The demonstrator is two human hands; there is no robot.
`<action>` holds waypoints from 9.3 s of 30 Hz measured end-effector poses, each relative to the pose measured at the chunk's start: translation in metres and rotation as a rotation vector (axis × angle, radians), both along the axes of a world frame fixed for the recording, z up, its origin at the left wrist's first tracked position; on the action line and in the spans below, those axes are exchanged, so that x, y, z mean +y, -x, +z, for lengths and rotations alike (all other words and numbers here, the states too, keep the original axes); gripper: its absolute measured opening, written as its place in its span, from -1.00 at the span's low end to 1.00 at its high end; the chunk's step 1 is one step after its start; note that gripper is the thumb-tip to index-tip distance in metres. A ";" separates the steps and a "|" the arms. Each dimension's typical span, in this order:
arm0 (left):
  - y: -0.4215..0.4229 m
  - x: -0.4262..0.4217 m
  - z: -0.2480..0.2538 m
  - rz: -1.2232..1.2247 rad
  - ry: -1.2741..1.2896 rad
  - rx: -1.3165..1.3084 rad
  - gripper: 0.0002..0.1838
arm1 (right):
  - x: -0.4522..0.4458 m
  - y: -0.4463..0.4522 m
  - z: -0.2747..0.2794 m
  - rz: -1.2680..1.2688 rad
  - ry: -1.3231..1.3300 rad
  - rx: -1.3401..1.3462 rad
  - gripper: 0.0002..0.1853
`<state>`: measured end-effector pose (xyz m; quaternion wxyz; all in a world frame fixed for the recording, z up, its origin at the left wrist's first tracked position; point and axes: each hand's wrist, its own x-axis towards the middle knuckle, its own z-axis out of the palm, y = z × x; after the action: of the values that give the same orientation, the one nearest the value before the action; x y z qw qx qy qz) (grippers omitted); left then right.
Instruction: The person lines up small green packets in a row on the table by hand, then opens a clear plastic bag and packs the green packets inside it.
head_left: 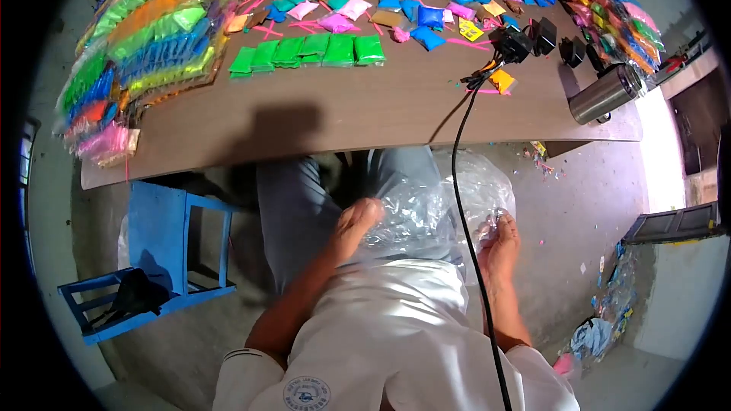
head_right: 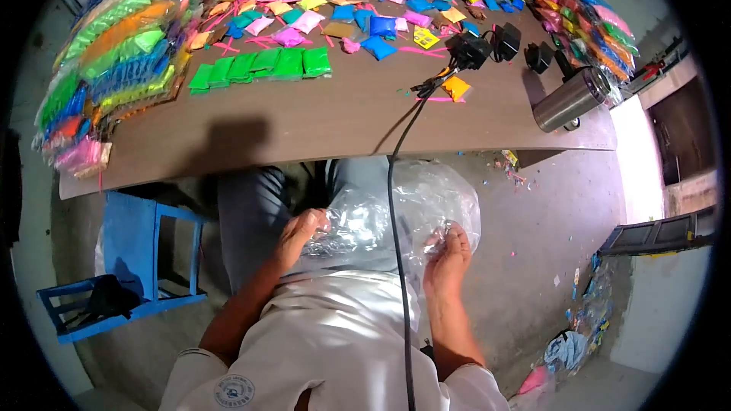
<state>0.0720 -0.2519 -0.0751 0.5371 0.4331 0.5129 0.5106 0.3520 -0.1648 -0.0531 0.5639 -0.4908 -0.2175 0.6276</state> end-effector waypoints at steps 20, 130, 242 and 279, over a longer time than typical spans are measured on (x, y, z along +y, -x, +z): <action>0.092 -0.061 0.026 0.590 -0.030 0.085 -0.57 | -0.004 0.077 0.004 0.409 -0.169 -0.114 -0.87; 0.110 -0.077 0.021 0.529 -0.123 0.073 -0.66 | -0.009 0.183 0.101 1.160 -1.092 -0.944 -0.71; 0.059 -0.072 0.049 0.486 0.052 0.664 -0.61 | -0.040 0.222 0.048 1.748 -0.744 -0.987 -0.49; 0.041 -0.043 0.060 0.392 -0.171 0.513 -0.70 | 0.028 0.123 0.011 1.115 -1.398 -1.506 -0.67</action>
<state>0.0313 -0.2949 -0.0154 0.2438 0.4841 0.6603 0.5198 0.2287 -0.1364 -0.0417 0.0861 -0.1581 -0.9802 0.0822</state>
